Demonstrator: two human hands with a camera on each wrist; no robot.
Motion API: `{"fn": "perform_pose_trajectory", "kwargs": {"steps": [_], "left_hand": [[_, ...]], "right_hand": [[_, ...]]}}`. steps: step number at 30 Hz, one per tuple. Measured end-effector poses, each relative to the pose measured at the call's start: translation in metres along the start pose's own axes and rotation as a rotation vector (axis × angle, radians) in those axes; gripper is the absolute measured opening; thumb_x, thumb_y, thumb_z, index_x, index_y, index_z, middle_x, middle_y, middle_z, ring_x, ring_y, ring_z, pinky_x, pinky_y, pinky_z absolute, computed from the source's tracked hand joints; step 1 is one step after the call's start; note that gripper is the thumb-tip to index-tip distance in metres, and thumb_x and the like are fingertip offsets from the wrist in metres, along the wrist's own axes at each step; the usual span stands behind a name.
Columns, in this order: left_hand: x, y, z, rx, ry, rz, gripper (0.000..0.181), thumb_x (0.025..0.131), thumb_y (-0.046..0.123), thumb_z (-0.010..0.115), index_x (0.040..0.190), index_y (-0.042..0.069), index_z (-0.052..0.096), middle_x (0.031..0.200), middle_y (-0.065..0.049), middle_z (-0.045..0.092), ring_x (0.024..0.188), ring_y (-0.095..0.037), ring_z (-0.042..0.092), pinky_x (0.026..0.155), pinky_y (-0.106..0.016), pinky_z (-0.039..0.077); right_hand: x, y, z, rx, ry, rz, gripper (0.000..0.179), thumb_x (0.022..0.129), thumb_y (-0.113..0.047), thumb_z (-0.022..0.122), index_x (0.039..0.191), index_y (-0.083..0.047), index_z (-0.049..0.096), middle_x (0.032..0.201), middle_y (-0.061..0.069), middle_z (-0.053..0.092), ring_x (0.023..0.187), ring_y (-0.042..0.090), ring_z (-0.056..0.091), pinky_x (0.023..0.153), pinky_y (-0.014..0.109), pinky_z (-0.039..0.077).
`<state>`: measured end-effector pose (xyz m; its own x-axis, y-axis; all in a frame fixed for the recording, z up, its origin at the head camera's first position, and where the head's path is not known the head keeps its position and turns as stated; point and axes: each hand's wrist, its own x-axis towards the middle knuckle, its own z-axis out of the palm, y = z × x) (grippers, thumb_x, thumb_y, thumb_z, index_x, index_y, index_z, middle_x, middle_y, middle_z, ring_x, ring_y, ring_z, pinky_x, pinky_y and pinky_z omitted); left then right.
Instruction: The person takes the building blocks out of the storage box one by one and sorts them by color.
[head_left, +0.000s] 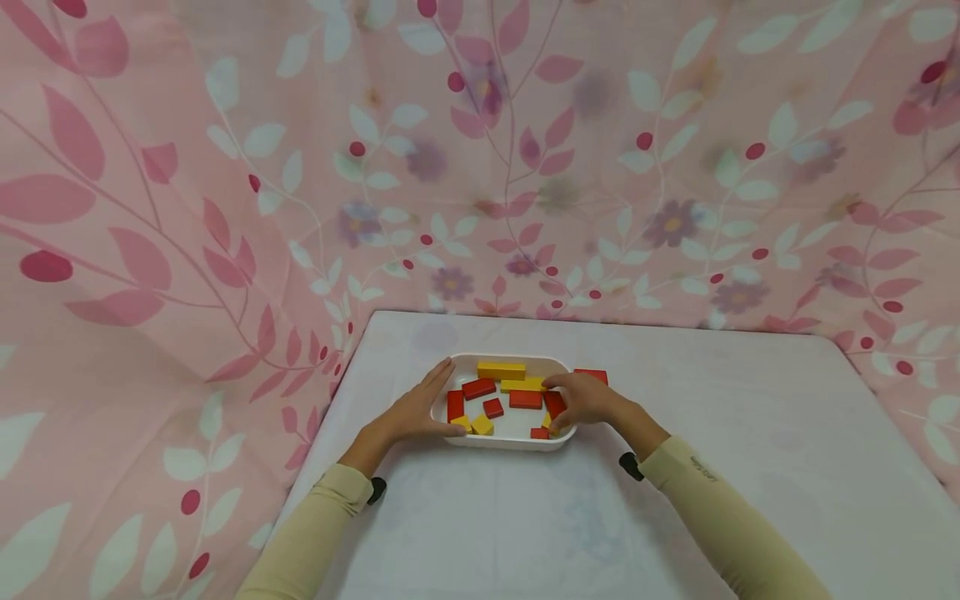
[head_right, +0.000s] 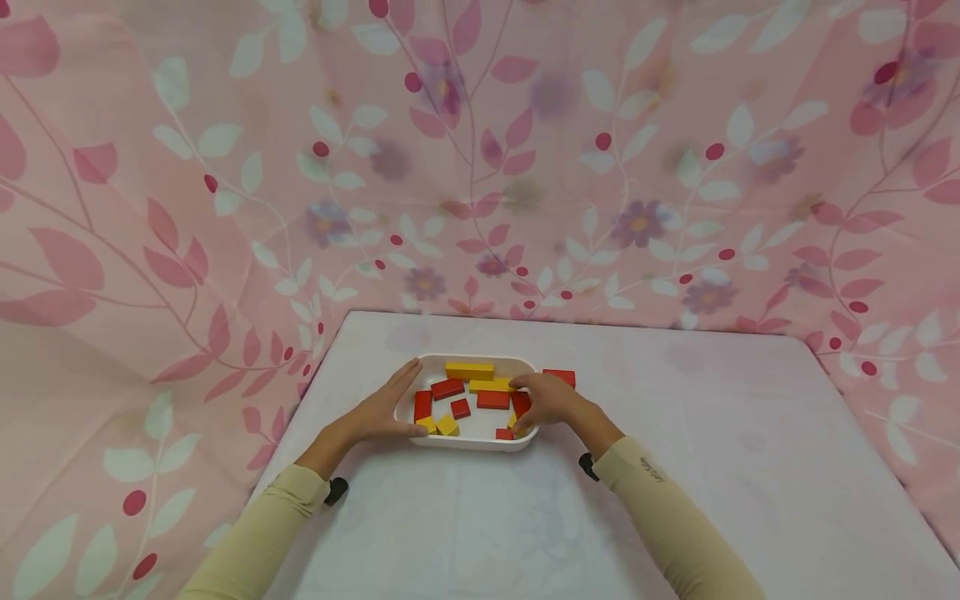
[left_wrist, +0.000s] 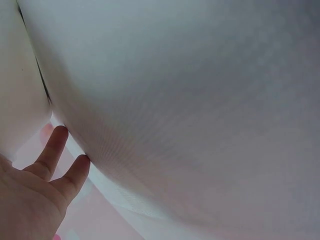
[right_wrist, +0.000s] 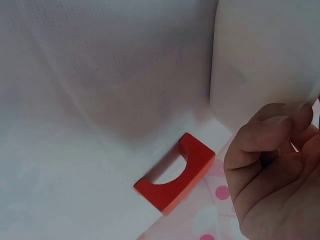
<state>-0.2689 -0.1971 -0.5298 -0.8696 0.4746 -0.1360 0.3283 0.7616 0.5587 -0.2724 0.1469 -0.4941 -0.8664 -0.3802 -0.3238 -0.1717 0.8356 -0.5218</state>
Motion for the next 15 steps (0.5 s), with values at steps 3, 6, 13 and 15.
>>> {"fn": "perform_pose_trajectory", "kwargs": {"steps": [3,6,13,15], "left_hand": [[-0.0002,0.0003,0.0001,0.004,-0.001,-0.002,0.121,0.068,0.073,0.072,0.16,0.032,0.005,0.167,0.012,-0.001,0.154,-0.023,0.014,0.116,-0.061,0.027],[-0.0009,0.0012,0.0004,0.005,-0.005,-0.01,0.121,0.068,0.073,0.072,0.159,0.033,0.004,0.167,0.014,-0.001,0.154,-0.023,0.014,0.115,-0.062,0.028],[-0.0016,0.0035,-0.0005,-0.002,0.006,-0.026,0.122,0.066,0.073,0.073,0.159,0.034,0.005,0.167,0.015,-0.002,0.154,-0.024,0.015,0.114,-0.063,0.029],[-0.0019,0.0034,-0.0002,-0.004,0.009,-0.025,0.122,0.066,0.074,0.073,0.159,0.034,0.005,0.167,0.015,-0.002,0.154,-0.024,0.015,0.114,-0.063,0.029]], "right_hand": [[0.0027,-0.0004,0.0017,0.015,-0.002,-0.001,0.076,0.069,-0.033,0.09,0.137,-0.019,0.057,0.136,0.007,0.058,0.122,0.028,0.05,0.105,0.055,0.046],[0.0042,-0.0015,0.0021,0.039,-0.007,0.001,0.07,0.068,-0.029,0.091,0.13,-0.017,0.061,0.128,0.004,0.06,0.116,0.024,0.051,0.104,0.051,0.048],[0.0082,-0.0014,0.0031,0.036,-0.055,-0.001,0.059,0.068,-0.021,0.092,0.121,-0.017,0.066,0.117,0.0,0.058,0.109,0.02,0.049,0.102,0.043,0.052],[0.0088,-0.001,0.0033,0.041,-0.067,0.002,0.058,0.068,-0.018,0.091,0.121,-0.017,0.065,0.117,0.0,0.057,0.109,0.02,0.049,0.1,0.043,0.053]]}}
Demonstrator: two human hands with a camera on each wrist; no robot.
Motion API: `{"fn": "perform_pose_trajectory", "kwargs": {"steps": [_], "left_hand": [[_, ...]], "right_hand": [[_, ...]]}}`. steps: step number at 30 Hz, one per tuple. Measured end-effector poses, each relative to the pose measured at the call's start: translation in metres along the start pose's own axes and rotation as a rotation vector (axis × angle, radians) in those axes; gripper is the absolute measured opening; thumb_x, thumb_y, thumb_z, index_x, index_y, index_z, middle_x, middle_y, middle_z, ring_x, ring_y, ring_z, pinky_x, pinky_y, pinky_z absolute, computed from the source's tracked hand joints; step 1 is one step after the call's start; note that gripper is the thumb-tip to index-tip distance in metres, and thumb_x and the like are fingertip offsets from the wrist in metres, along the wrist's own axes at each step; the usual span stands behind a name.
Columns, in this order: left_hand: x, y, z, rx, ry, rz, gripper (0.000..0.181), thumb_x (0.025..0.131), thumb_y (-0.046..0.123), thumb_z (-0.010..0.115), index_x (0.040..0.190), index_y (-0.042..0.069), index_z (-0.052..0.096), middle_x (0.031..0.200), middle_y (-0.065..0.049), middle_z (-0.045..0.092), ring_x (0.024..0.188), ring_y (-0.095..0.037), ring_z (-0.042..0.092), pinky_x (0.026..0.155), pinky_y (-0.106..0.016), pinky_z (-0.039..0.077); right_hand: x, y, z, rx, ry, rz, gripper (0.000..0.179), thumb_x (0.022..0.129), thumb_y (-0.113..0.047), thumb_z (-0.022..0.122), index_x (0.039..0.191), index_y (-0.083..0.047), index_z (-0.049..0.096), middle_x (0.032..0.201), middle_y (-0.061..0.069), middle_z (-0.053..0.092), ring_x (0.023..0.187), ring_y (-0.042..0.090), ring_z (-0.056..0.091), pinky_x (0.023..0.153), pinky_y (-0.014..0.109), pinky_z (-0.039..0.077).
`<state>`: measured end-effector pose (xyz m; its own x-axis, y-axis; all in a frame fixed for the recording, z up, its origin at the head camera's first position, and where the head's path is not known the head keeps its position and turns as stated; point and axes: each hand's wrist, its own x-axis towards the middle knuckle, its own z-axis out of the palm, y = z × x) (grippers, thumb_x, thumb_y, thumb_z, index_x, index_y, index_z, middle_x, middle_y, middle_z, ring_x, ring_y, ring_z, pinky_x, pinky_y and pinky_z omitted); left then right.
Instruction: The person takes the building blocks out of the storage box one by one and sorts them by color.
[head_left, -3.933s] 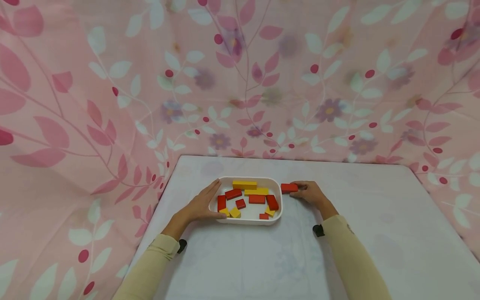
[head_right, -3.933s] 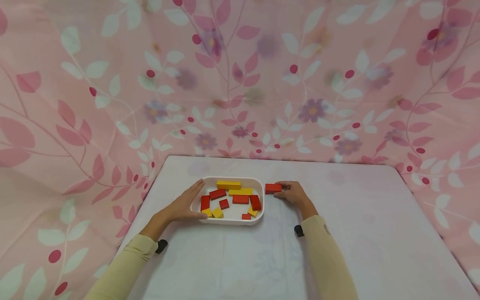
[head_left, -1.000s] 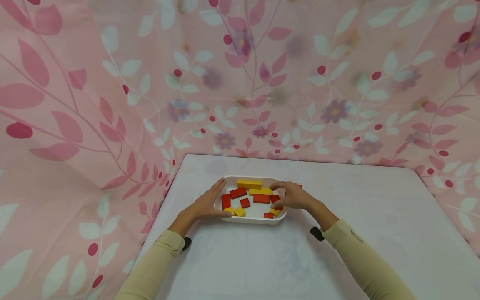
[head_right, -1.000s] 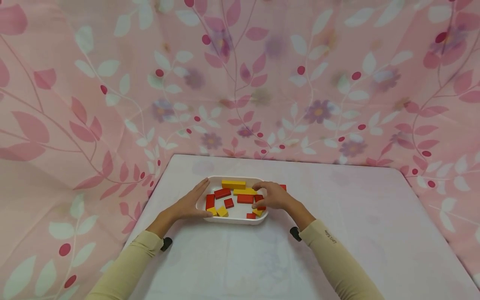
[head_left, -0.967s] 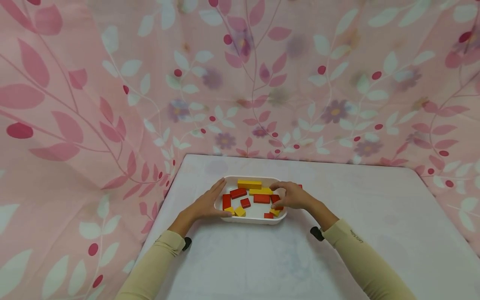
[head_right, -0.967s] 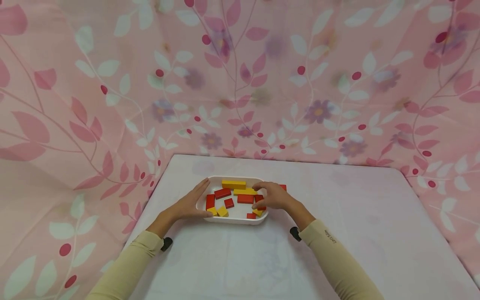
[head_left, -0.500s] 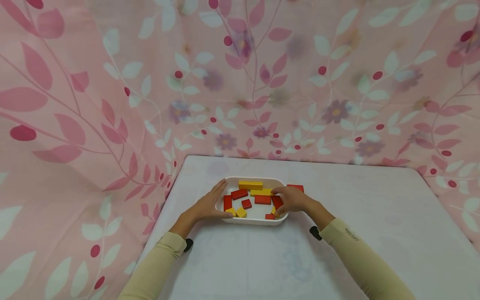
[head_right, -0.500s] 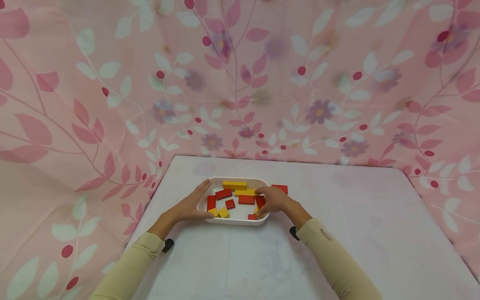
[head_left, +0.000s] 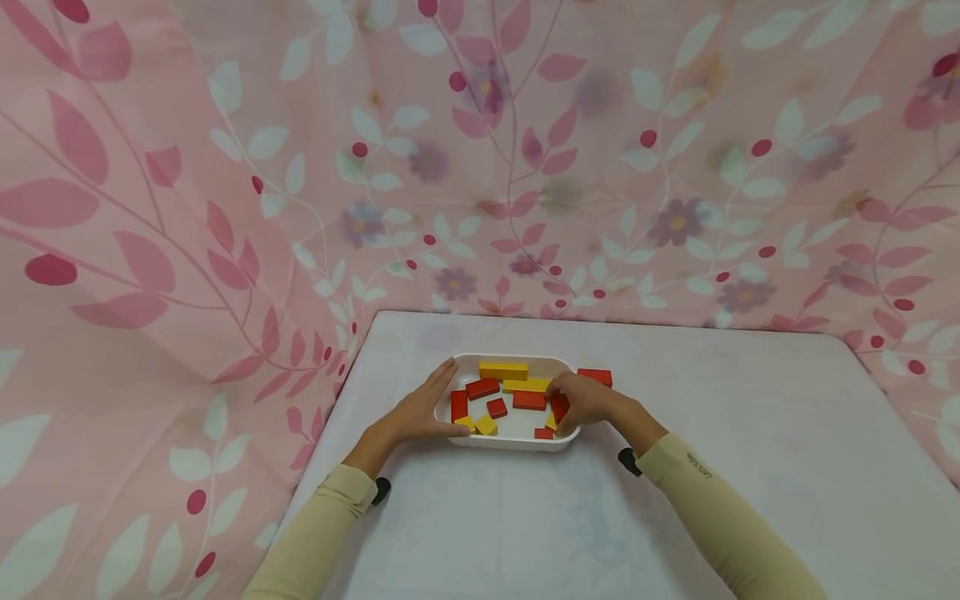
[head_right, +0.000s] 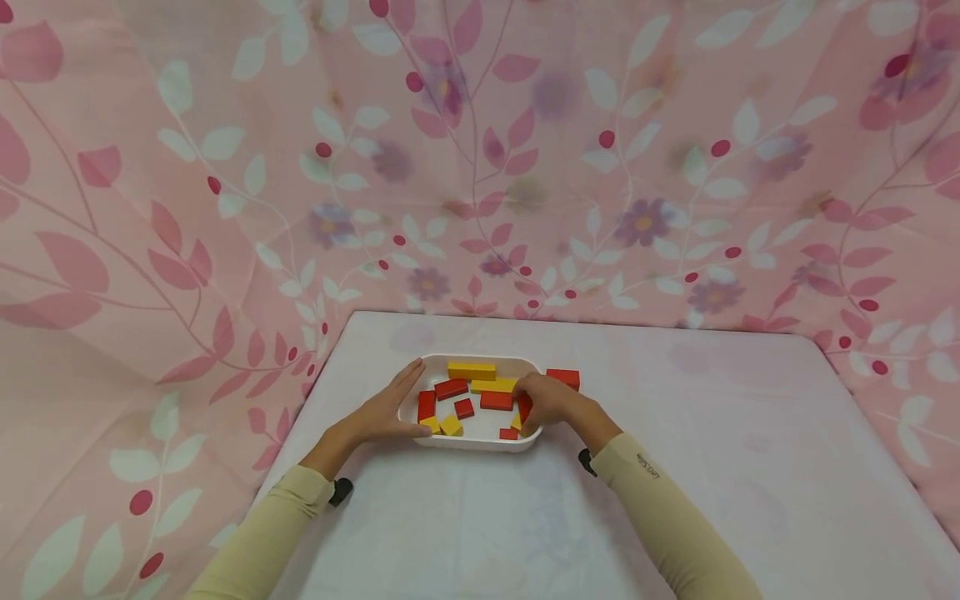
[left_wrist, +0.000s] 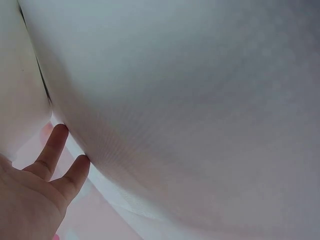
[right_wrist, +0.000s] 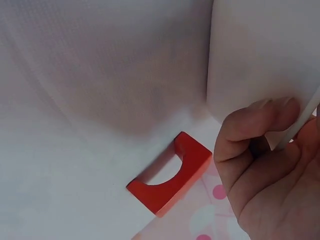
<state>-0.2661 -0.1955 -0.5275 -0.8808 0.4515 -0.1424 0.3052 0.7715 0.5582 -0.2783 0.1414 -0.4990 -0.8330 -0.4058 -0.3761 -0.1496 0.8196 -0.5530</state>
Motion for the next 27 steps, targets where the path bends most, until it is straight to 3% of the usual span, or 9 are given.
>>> {"fn": "perform_pose_trajectory", "kwargs": {"steps": [6,12,19,21,24,27], "left_hand": [[0.0,0.0,-0.001,-0.009,0.002,0.011,0.122,0.066,0.074,0.073,0.16,0.032,0.006,0.167,0.014,0.0,0.154,-0.024,0.015,0.114,-0.063,0.029],[0.0,-0.003,0.001,-0.017,0.005,0.024,0.121,0.068,0.072,0.073,0.16,0.032,0.006,0.167,0.014,-0.001,0.154,-0.022,0.014,0.115,-0.063,0.027],[0.0,-0.006,0.006,-0.024,0.001,0.032,0.12,0.069,0.073,0.072,0.159,0.034,0.004,0.167,0.016,-0.001,0.154,-0.02,0.013,0.115,-0.063,0.027],[-0.001,-0.005,0.005,-0.027,0.002,0.031,0.12,0.069,0.072,0.073,0.159,0.033,0.005,0.167,0.016,-0.001,0.154,-0.02,0.012,0.116,-0.062,0.027],[0.0,-0.003,0.003,-0.025,0.005,0.027,0.12,0.069,0.072,0.073,0.16,0.032,0.006,0.167,0.015,0.0,0.154,-0.02,0.013,0.116,-0.061,0.028],[0.0,-0.002,0.001,-0.025,0.004,0.025,0.12,0.068,0.071,0.074,0.16,0.031,0.006,0.167,0.014,0.0,0.154,-0.021,0.013,0.116,-0.062,0.028]], "right_hand": [[-0.002,-0.001,0.0,0.026,0.005,-0.004,0.065,0.069,-0.018,0.091,0.127,-0.015,0.063,0.123,0.003,0.057,0.113,0.022,0.049,0.102,0.045,0.051],[-0.004,0.006,0.002,0.076,0.032,-0.026,0.075,0.072,-0.024,0.089,0.139,-0.016,0.057,0.142,0.008,0.052,0.128,0.028,0.045,0.109,0.056,0.042],[-0.006,0.018,0.007,0.146,0.152,-0.102,0.072,0.075,-0.027,0.087,0.14,-0.019,0.057,0.142,0.005,0.057,0.137,0.034,0.043,0.111,0.061,0.037],[-0.008,0.019,0.006,0.172,0.198,-0.113,0.072,0.076,-0.027,0.087,0.141,-0.02,0.056,0.142,0.006,0.057,0.131,0.034,0.048,0.108,0.056,0.043],[-0.01,0.02,0.003,0.222,0.254,-0.102,0.073,0.077,-0.026,0.086,0.142,-0.022,0.055,0.138,0.007,0.058,0.11,0.029,0.053,0.088,0.041,0.056],[-0.009,0.023,0.002,0.258,0.283,-0.099,0.073,0.076,-0.025,0.086,0.142,-0.023,0.055,0.134,0.006,0.06,0.096,0.025,0.049,0.074,0.03,0.052]]}}
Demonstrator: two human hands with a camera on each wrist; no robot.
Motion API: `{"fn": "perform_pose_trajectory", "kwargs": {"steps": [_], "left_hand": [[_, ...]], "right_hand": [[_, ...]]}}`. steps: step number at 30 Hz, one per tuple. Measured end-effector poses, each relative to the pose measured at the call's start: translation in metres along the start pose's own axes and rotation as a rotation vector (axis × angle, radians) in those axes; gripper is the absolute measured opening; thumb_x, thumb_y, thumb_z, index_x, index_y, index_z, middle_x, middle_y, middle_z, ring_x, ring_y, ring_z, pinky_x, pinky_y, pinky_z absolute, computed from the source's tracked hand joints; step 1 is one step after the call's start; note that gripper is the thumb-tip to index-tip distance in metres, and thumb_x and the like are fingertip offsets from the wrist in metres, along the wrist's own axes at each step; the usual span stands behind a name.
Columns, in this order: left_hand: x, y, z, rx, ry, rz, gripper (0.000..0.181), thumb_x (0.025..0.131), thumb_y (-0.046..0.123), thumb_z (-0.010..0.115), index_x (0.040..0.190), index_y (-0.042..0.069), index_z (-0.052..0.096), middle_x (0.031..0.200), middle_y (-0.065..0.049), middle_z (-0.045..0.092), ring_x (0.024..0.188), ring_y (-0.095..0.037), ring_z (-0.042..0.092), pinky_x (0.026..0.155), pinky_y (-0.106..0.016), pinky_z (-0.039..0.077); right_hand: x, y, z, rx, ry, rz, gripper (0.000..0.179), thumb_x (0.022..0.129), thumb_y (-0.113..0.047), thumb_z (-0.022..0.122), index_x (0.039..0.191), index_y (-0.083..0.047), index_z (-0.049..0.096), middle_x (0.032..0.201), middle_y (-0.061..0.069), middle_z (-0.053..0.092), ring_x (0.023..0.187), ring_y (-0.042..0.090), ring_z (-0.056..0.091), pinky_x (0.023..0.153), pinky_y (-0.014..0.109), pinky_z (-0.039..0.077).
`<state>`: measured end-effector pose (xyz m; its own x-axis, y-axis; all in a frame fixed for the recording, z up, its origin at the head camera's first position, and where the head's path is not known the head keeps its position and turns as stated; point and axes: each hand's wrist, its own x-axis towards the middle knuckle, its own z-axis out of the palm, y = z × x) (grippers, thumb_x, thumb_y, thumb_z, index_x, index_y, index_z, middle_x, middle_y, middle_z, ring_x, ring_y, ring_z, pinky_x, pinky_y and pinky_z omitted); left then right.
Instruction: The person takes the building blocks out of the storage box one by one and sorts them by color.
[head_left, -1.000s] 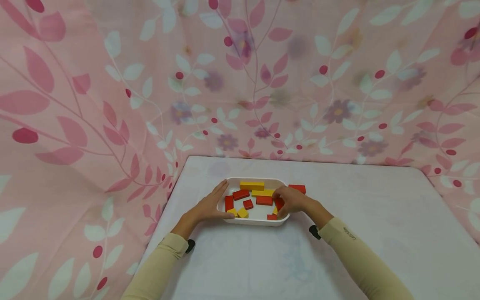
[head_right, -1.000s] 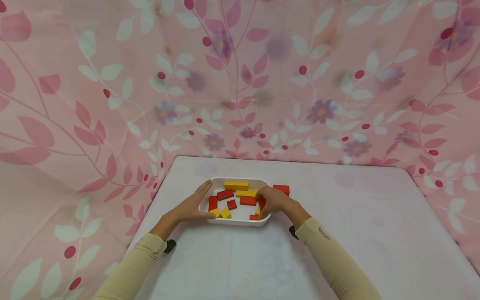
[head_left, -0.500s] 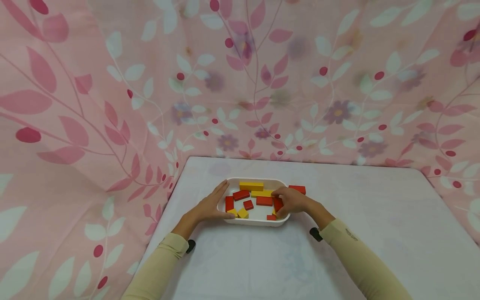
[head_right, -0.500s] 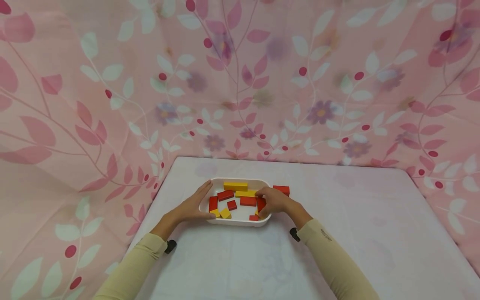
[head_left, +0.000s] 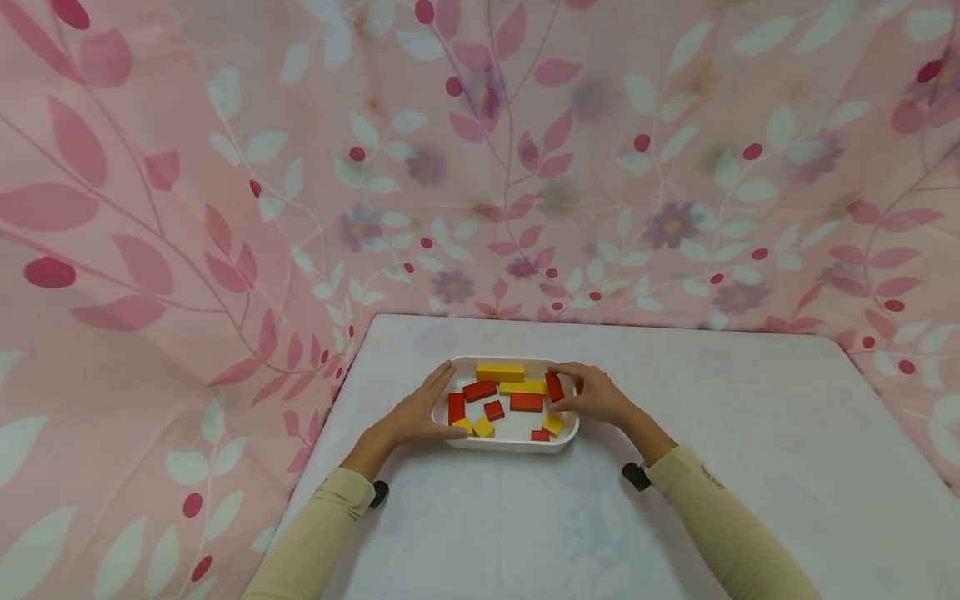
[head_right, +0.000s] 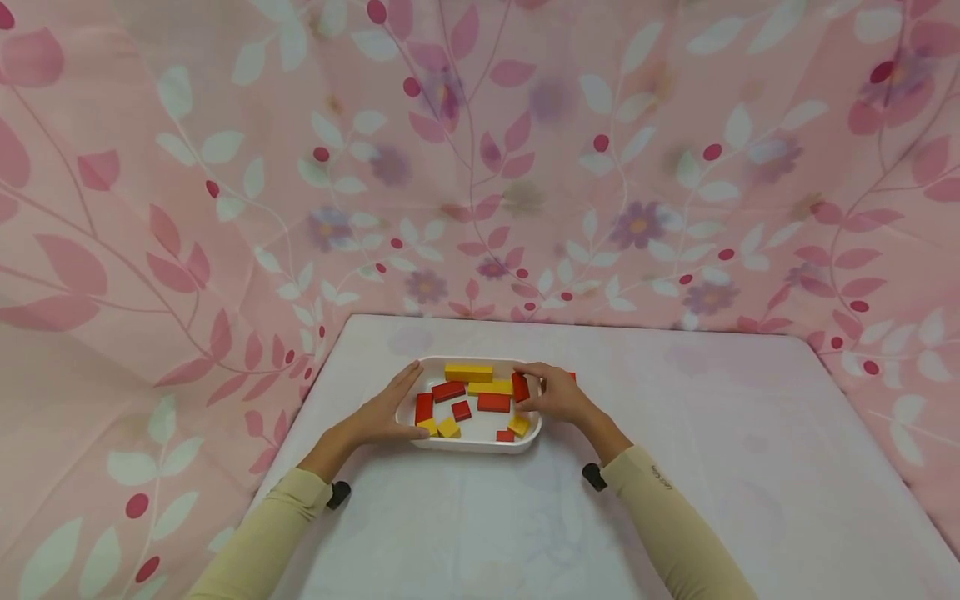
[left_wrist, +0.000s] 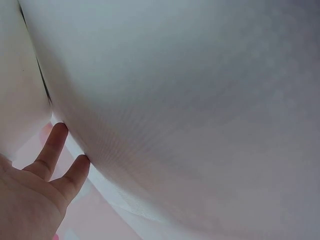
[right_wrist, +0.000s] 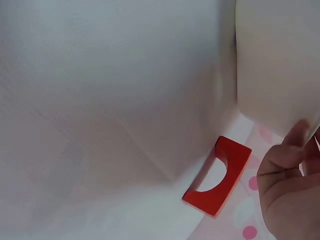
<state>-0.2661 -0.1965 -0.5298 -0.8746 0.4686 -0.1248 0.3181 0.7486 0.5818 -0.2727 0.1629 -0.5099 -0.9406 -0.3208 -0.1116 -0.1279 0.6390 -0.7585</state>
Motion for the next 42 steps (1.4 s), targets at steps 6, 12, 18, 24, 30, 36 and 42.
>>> {"fn": "perform_pose_trajectory", "kwargs": {"steps": [6,12,18,24,30,36,42], "left_hand": [[0.0,0.0,0.001,0.004,-0.002,-0.003,0.12,0.069,0.071,0.073,0.159,0.033,0.006,0.167,0.014,0.0,0.154,-0.021,0.013,0.115,-0.062,0.028],[-0.002,0.001,0.001,0.01,0.001,-0.014,0.12,0.068,0.073,0.073,0.159,0.035,0.005,0.167,0.016,0.0,0.154,-0.021,0.014,0.115,-0.062,0.029],[-0.001,0.001,0.001,0.013,0.0,-0.002,0.12,0.068,0.074,0.072,0.159,0.034,0.005,0.167,0.014,0.0,0.154,-0.021,0.014,0.115,-0.061,0.029],[0.001,0.0,0.0,0.023,0.001,-0.006,0.12,0.068,0.073,0.072,0.159,0.034,0.005,0.167,0.014,-0.001,0.154,-0.022,0.014,0.115,-0.063,0.028],[0.002,-0.002,0.001,0.028,0.0,-0.015,0.12,0.068,0.074,0.071,0.159,0.037,0.002,0.166,0.016,-0.002,0.154,-0.022,0.014,0.114,-0.064,0.029],[0.001,-0.002,0.001,0.029,0.001,-0.018,0.12,0.067,0.075,0.071,0.159,0.037,0.003,0.166,0.017,-0.002,0.154,-0.022,0.014,0.113,-0.065,0.03],[0.001,-0.001,0.001,0.023,0.005,-0.021,0.12,0.067,0.074,0.072,0.159,0.035,0.005,0.166,0.017,-0.002,0.154,-0.022,0.013,0.113,-0.066,0.029]], "right_hand": [[0.0,0.004,0.0,0.019,0.057,-0.021,0.068,0.078,-0.027,0.085,0.14,-0.02,0.057,0.142,0.008,0.057,0.124,0.033,0.051,0.102,0.052,0.049],[-0.002,0.003,-0.006,0.118,0.114,-0.02,0.068,0.082,-0.022,0.082,0.143,-0.016,0.053,0.145,0.011,0.053,0.131,0.038,0.049,0.104,0.054,0.047],[-0.007,0.003,-0.013,0.186,0.184,-0.037,0.069,0.081,-0.02,0.083,0.143,-0.017,0.052,0.144,0.011,0.054,0.123,0.04,0.059,0.094,0.048,0.054],[-0.009,0.003,-0.02,0.188,0.217,-0.059,0.071,0.08,-0.023,0.084,0.143,-0.017,0.051,0.141,0.012,0.052,0.118,0.038,0.063,0.09,0.045,0.057],[-0.013,0.005,-0.024,0.147,0.203,0.007,0.073,0.08,-0.032,0.083,0.143,-0.013,0.05,0.138,0.016,0.048,0.122,0.041,0.057,0.093,0.049,0.055],[-0.022,0.01,-0.029,0.109,0.205,0.024,0.066,0.083,-0.037,0.08,0.139,-0.014,0.054,0.137,0.016,0.053,0.119,0.038,0.057,0.092,0.048,0.057],[-0.03,0.018,-0.036,0.065,0.255,0.012,0.056,0.083,-0.036,0.08,0.131,-0.013,0.062,0.128,0.016,0.056,0.102,0.033,0.064,0.084,0.042,0.06]]}}
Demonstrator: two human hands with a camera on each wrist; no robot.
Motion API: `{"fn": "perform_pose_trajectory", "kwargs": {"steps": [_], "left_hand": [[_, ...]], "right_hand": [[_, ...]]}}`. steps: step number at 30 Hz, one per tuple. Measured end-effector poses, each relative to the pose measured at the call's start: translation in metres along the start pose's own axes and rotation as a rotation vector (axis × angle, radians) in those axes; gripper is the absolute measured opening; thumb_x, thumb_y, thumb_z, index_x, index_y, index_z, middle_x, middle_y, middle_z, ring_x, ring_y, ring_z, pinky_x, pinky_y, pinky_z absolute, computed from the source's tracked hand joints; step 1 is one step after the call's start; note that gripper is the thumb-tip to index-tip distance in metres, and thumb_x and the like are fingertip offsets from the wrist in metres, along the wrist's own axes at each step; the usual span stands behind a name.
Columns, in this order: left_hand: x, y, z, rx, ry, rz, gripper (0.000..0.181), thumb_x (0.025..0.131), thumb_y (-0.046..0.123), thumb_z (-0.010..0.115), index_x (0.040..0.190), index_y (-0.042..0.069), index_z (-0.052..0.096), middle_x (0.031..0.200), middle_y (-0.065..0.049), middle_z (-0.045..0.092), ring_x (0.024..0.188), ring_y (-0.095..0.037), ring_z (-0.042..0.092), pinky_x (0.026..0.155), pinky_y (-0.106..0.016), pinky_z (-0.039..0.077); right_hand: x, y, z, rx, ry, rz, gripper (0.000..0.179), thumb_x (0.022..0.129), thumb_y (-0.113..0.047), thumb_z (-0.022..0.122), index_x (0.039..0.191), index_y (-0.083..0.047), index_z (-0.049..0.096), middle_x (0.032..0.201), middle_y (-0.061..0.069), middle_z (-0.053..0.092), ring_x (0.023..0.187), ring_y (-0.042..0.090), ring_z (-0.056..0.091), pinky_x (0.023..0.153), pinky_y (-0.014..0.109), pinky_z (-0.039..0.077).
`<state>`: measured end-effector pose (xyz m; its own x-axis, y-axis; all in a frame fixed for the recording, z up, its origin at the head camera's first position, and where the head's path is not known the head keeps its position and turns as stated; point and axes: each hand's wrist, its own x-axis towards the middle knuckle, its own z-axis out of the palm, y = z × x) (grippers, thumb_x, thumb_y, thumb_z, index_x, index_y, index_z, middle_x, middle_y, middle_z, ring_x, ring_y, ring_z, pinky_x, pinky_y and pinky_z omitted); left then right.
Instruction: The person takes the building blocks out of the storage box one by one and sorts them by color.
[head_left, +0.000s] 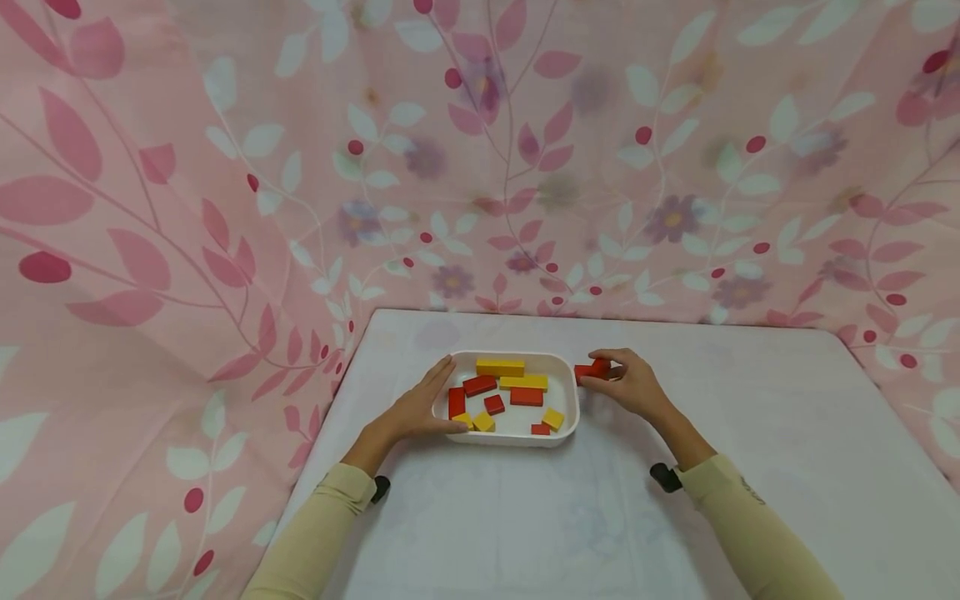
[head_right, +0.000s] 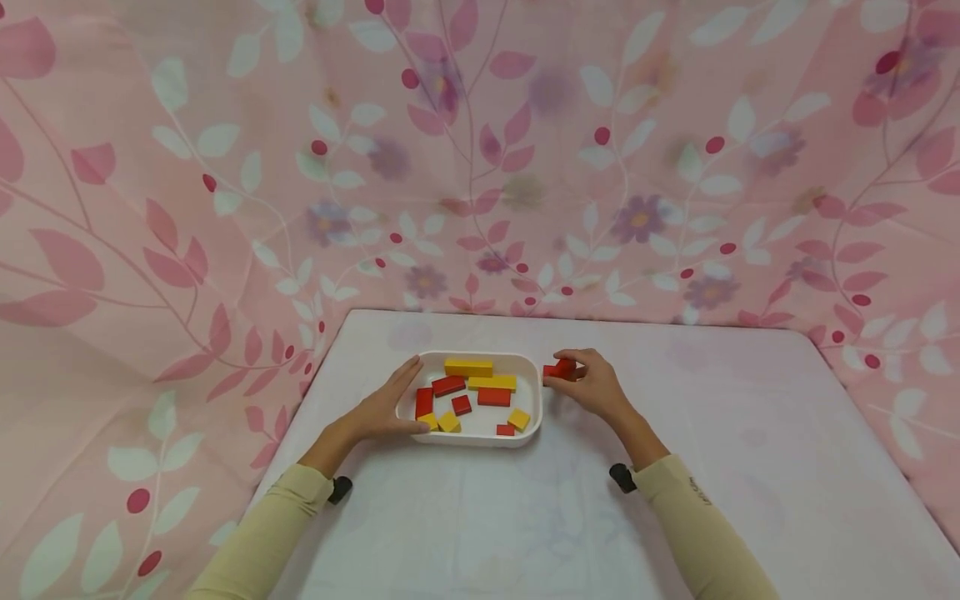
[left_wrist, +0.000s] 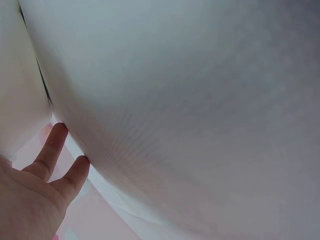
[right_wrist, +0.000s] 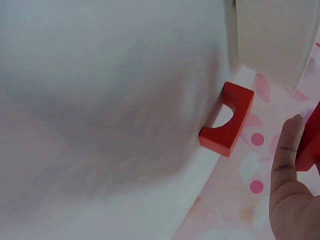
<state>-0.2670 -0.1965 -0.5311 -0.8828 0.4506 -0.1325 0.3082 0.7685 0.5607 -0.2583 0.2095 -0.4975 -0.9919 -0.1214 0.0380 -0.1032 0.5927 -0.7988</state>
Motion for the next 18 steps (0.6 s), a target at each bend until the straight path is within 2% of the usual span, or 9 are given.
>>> {"fn": "perform_pose_trajectory", "kwargs": {"steps": [4,7,14,18], "left_hand": [[0.0,0.0,0.0,-0.01,0.004,0.004,0.12,0.068,0.072,0.073,0.159,0.034,0.006,0.166,0.017,-0.001,0.154,-0.022,0.014,0.114,-0.066,0.027],[0.0,0.0,0.0,-0.011,0.008,0.008,0.119,0.068,0.072,0.073,0.159,0.034,0.006,0.166,0.017,-0.001,0.154,-0.022,0.014,0.114,-0.065,0.028],[0.001,-0.001,0.0,-0.015,0.0,0.009,0.12,0.068,0.073,0.073,0.159,0.034,0.006,0.166,0.016,-0.002,0.154,-0.022,0.014,0.113,-0.066,0.028],[0.002,-0.001,0.001,-0.01,0.0,0.01,0.121,0.067,0.073,0.073,0.159,0.034,0.006,0.166,0.017,-0.002,0.154,-0.022,0.014,0.113,-0.066,0.029]], "right_hand": [[-0.001,0.005,-0.007,-0.033,0.014,0.012,0.058,0.082,-0.036,0.081,0.131,-0.012,0.062,0.128,0.018,0.052,0.1,0.032,0.062,0.083,0.041,0.06],[-0.001,0.009,-0.014,-0.051,0.001,0.02,0.063,0.081,-0.033,0.082,0.134,-0.009,0.059,0.135,0.019,0.048,0.102,0.034,0.061,0.086,0.043,0.059],[-0.004,0.02,-0.029,-0.102,-0.058,0.01,0.065,0.081,-0.014,0.082,0.138,-0.004,0.053,0.148,0.022,0.04,0.106,0.038,0.06,0.091,0.047,0.057],[-0.007,0.029,-0.038,-0.159,-0.043,-0.038,0.056,0.083,-0.002,0.075,0.135,0.0,0.054,0.142,0.025,0.047,0.105,0.041,0.06,0.09,0.052,0.056]]}}
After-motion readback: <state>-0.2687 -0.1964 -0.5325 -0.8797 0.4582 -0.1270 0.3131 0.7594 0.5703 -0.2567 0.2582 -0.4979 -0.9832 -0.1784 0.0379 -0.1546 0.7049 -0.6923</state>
